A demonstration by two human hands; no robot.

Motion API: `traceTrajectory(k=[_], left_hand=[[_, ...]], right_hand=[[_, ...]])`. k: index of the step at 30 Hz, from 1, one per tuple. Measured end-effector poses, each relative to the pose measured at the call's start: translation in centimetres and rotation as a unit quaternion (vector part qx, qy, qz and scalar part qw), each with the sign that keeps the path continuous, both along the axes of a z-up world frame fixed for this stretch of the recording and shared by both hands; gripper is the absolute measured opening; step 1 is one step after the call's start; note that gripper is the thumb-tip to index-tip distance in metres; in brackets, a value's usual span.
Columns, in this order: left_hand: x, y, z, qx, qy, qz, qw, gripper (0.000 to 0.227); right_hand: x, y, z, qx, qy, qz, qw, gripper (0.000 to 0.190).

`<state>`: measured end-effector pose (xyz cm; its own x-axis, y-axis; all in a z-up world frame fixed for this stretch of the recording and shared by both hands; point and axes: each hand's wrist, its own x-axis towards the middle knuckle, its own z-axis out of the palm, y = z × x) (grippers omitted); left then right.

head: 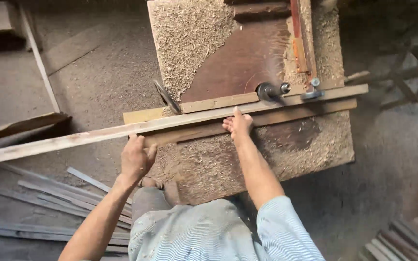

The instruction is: Shaping and processing thin wooden strips using a stationary router or shaper table.

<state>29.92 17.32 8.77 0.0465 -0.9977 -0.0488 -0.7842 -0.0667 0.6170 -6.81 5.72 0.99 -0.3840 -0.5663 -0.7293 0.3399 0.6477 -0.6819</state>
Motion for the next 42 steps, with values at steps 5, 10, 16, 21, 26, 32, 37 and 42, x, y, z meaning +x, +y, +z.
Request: traceTrajectory(k=[5,10,16,21,26,32,37,42], left_hand=[[5.6,-3.6,6.1,-0.125,-0.165,-0.105,0.973,0.040],[10.8,-9.0,2.1,0.169,-0.209,-0.186,0.945,0.077],[11.3,-10.9,-0.6,0.262,-0.168,-0.310,0.898,0.078],[11.4,-11.2,-1.5,0.249,-0.173,-0.340,0.890,0.073],[12.5,-10.9,-1.2,0.229,-0.171,-0.356,0.890,0.066],[14.6,-10.5,-1.6,0.274,-0.179,-0.359,0.874,0.060],[17.5,-10.0,-1.4,0.270,-0.173,-0.360,0.876,0.058],[19.2,-9.9,-1.0,0.279,-0.180,-0.356,0.874,0.060]], right_hand=[[0.5,-1.5,-1.1,0.020,0.046,-0.046,0.998,0.045],[0.8,-1.8,-0.1,0.109,0.074,-0.078,0.988,0.045],[2.4,-1.9,4.7,0.144,0.096,-0.065,0.983,0.048],[3.2,-2.6,7.2,0.145,0.110,-0.065,0.981,0.048],[4.1,-2.5,6.3,0.154,0.115,-0.086,0.978,0.046],[6.5,-2.0,7.5,0.178,0.123,-0.066,0.974,0.043],[9.2,-1.6,7.5,0.195,0.091,-0.091,0.972,0.040],[11.1,-1.3,7.9,0.183,0.102,-0.078,0.975,0.041]])
